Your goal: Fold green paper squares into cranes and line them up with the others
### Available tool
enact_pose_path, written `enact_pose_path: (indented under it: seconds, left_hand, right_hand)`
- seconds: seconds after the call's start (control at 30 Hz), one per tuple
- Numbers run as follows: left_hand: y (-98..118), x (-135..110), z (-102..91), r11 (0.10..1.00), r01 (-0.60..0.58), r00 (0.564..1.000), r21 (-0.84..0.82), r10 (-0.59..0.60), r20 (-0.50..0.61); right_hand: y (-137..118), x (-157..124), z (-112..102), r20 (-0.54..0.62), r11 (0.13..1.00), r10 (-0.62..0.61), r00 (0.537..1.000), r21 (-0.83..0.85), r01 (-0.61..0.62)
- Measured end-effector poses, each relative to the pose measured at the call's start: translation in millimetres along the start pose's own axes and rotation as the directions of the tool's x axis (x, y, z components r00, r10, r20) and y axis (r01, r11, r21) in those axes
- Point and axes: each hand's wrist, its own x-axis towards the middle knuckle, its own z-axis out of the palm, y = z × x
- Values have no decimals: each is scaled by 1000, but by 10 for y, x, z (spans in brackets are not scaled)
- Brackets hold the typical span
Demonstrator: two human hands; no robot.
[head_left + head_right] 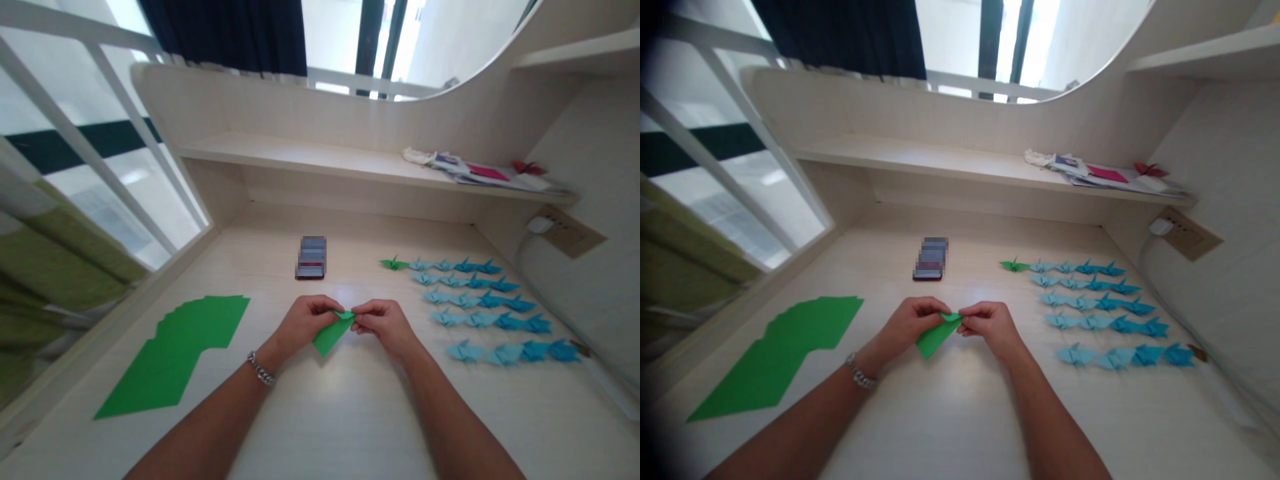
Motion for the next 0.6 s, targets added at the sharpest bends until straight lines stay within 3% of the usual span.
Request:
enact_pose_path:
  seconds: [0.23,0.33,0.6]
  left_hand:
    - [-54,-14,-15,987,-64,998,146,62,19]
    - [-42,-31,15,977,-91,995,195,79,65]
    - [-47,-5,53,999,-6,999,40,4,49]
  right_hand:
    - [-58,-35,-9,90,999,35,995,-1,-35]
    - [-53,-32,18,46,994,32,998,-102,-27]
    - [29,-1,8,46,977,23,999,-213,-12]
